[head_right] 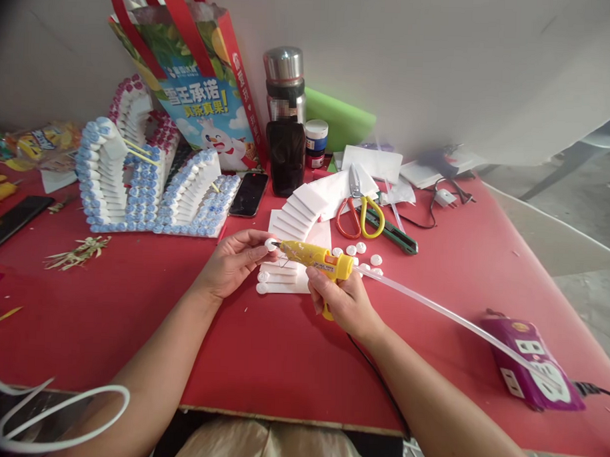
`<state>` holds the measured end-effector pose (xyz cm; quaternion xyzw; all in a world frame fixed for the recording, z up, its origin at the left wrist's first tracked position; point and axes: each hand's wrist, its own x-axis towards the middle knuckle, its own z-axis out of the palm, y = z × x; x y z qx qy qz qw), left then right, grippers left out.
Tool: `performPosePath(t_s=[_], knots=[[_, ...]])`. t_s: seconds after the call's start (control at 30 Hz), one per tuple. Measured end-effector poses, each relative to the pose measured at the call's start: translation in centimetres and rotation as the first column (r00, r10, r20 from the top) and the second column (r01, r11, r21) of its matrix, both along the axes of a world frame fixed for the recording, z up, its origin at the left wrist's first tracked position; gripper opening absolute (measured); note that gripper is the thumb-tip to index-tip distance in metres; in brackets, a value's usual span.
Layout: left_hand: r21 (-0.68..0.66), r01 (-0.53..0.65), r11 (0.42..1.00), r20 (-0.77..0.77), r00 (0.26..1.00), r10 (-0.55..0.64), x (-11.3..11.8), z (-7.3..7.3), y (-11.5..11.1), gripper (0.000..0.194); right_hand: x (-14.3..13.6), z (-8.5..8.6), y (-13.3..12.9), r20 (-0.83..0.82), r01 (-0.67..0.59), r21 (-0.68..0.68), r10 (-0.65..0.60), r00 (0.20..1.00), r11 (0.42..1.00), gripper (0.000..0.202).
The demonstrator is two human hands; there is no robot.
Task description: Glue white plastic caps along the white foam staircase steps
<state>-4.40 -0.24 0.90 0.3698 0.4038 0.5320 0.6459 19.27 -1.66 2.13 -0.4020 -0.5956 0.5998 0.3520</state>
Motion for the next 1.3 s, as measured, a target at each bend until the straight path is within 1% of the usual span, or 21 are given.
performPosePath(t_s=[0.67,0.83,1.07,1.3], knots=[[-0.009,-0.002,1.000,-0.017,1.000,0.001,0.05,0.28,-0.08,0.028,0.10,-0.14,0.08,0.006,0.008,-0.008,-0.008,1.000,1.000,0.052],[0.011,0.007,1.000,-0.011,1.000,-0.007,-0.06,0.23,-0.10,0.026,0.05,-0.02,0.13,0.012,0.014,0.000,-0.014,1.000,1.000,0.053],[-0.011,-0.005,1.000,0.003,1.000,0.005,-0.03,0.41,-0.13,0.026,0.03,0.01,-0.03,0.006,0.019,-0.035,-0.019,1.000,0.999,0.053],[0.000,-0.011,1.000,0.024,1.000,0.011,0.03,0.50,-0.09,0.025,0.01,0.24,-0.05,0.024,0.010,-0.006,-0.009,1.000,1.000,0.053]])
